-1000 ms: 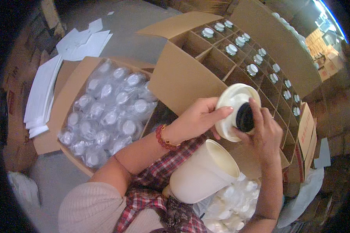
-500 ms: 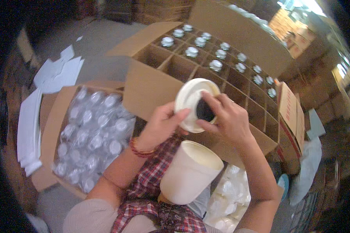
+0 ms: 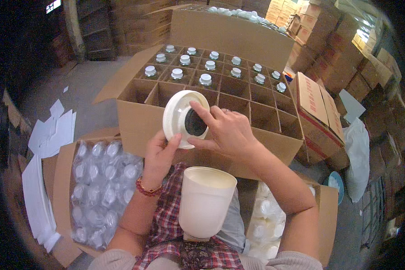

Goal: The person takes various thermos flask components, including a plastic casing and a glass inner lining, and fits them together to assemble the full flasks.

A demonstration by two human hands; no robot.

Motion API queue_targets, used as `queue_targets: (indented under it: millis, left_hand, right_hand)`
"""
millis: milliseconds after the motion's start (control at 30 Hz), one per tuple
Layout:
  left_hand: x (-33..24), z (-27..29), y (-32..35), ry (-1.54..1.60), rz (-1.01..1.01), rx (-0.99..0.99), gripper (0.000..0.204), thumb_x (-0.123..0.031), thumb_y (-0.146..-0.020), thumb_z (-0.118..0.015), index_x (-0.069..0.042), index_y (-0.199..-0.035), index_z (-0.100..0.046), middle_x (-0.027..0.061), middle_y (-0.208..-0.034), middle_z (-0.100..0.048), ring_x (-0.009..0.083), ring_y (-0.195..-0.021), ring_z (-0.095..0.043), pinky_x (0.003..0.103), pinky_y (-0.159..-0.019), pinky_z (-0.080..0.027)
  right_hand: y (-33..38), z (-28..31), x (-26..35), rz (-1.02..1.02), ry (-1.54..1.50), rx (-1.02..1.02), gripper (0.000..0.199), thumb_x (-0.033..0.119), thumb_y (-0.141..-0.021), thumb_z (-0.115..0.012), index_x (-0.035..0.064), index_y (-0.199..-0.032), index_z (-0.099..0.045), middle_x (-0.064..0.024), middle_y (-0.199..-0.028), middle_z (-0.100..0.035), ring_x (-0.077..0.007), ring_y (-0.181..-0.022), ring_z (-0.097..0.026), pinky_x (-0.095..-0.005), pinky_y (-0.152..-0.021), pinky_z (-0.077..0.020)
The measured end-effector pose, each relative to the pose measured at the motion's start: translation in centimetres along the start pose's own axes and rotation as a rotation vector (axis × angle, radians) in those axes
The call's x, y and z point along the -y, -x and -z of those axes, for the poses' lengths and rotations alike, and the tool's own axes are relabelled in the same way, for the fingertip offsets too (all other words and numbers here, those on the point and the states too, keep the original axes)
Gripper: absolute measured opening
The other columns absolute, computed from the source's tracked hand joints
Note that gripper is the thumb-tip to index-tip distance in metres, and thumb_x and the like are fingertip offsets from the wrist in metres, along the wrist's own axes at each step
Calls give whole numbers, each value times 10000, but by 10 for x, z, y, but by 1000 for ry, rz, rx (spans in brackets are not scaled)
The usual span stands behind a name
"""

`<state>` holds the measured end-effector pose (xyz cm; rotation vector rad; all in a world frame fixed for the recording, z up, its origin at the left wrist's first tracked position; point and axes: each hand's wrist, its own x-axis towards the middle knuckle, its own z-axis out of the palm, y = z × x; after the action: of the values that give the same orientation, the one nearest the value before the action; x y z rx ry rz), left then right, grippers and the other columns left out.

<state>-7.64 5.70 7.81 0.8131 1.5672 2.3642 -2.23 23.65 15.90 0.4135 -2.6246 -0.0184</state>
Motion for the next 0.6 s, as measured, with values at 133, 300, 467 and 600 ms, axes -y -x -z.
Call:
queue_targets:
  millis: [133,300,467,600]
  left_hand:
    - [-23,-8,2,272,274,80,301,-146,-947,-574,32,-1189,-562,61,-1019,-649,106,-855,-638,243,-708,-532]
    - [-9,-21,-1,-670,-411,25,409,-135,-902,-621,22,-1263,-508,123,-1069,-643,196,-904,-656,345,-781,-540]
    - [-17,-10,0,-807,-313,93,420,-123,-894,-620,8,-1275,-503,149,-1104,-625,230,-955,-650,365,-793,-546]
    - [-24,-3,-3,-10,131,-21,314,-175,-946,-514,16,-1193,-544,112,-1061,-651,193,-881,-669,317,-680,-594]
  right_hand:
    - [3,2,-16,102,-44,-130,706,491,-824,-648,85,-1343,-395,-144,-983,-631,-317,-812,-655,-403,-659,-519]
    - [0,-26,2,-578,-1108,-125,595,484,-940,-488,-2,-1275,-411,-90,-801,-584,-176,-657,-613,-284,-538,-483]
    - [-4,-14,9,-814,-1348,150,530,482,-961,-434,67,-1288,-389,-39,-770,-549,-95,-612,-538,-241,-492,-434]
    - [13,-17,-2,-35,-115,-268,747,590,-810,-602,72,-1317,-420,-138,-982,-626,-284,-764,-670,-350,-593,-530]
